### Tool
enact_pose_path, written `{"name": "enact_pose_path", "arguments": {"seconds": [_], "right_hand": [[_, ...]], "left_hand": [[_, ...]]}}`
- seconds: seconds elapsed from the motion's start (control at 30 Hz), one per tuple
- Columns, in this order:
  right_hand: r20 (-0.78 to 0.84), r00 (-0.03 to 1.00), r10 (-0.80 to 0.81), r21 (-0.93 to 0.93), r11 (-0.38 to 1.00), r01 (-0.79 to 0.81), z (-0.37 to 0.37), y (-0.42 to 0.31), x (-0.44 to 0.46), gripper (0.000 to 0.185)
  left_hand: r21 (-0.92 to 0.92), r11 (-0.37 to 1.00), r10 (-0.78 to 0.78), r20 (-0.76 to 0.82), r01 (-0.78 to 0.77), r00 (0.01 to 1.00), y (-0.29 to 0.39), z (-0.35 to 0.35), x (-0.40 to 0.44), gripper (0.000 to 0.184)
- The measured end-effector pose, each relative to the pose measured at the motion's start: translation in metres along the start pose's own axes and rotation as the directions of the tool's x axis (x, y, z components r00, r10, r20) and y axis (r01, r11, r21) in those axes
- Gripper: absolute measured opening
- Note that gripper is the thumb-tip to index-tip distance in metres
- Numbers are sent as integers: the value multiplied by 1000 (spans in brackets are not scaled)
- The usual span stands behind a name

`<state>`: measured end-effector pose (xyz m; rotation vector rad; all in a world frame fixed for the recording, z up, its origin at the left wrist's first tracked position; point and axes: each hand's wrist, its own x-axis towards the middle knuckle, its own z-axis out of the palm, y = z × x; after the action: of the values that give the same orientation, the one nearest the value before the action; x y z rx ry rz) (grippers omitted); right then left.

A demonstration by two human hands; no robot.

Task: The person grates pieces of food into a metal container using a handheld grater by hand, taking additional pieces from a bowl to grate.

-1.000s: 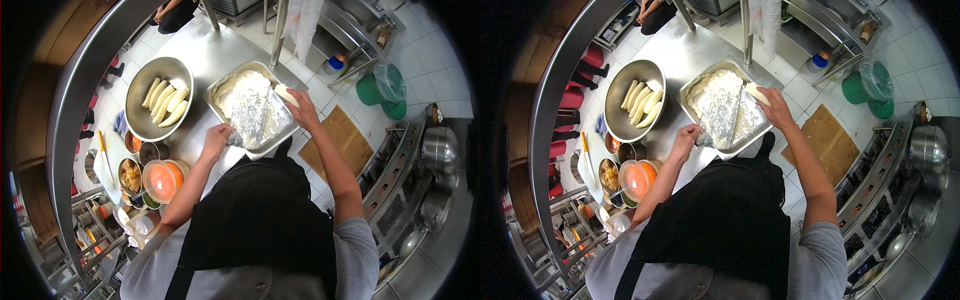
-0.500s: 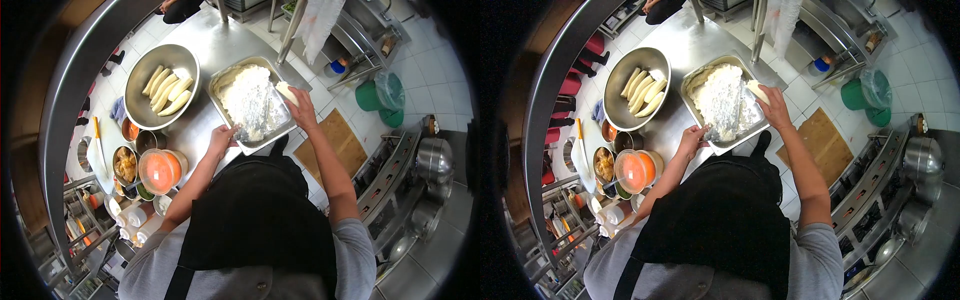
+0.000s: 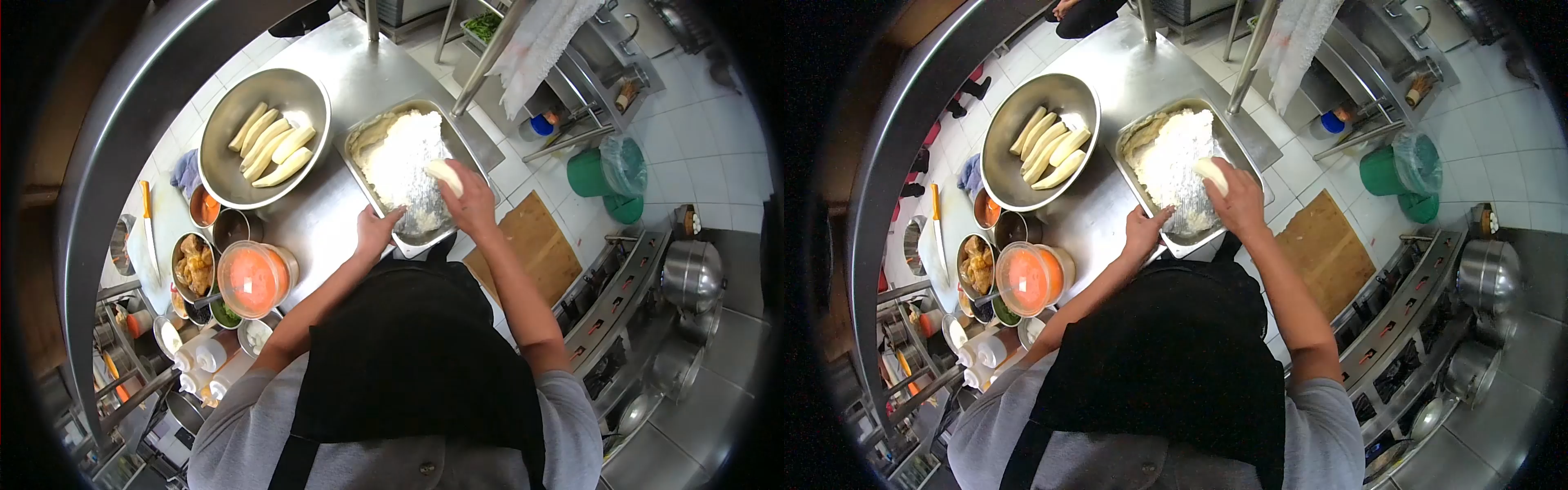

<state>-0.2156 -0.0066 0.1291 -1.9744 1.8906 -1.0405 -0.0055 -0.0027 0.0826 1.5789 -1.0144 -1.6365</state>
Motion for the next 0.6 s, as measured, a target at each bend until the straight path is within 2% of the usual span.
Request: {"name": "enact_pose_path", "arguments": {"seconds": [0.03,0.1,0.13,0.17,0.27,0.37,0.43,0.6], "right_hand": [[10,1000,-27,-19,999,27,4,-3,0,40],[-24,997,-79,-11,997,79,16,-8,1,38],[86,996,15,-85,996,-7,19,-14,2,38],[186,976,115,-169,982,-83,21,-18,3,38],[191,973,128,-169,981,-95,24,-15,12,40],[234,959,158,-186,976,-116,24,-18,11,41],[246,957,156,-188,976,-111,23,-18,15,41],[293,944,152,-210,973,-91,18,-25,19,41]], "left_hand": [[-1,1000,0,3,0,1000,-1,-1,1,33],[-205,978,-24,60,36,998,-8,-3,5,30],[-322,943,-63,94,90,994,-16,-2,11,28],[-326,941,-63,94,90,994,-25,-4,14,28],[-318,941,-66,165,117,984,-20,1,12,28],[-263,964,3,118,28,993,-10,2,5,29],[-129,991,-29,91,41,995,4,-1,-1,28],[-190,981,-18,72,31,997,-28,3,16,24]]}}
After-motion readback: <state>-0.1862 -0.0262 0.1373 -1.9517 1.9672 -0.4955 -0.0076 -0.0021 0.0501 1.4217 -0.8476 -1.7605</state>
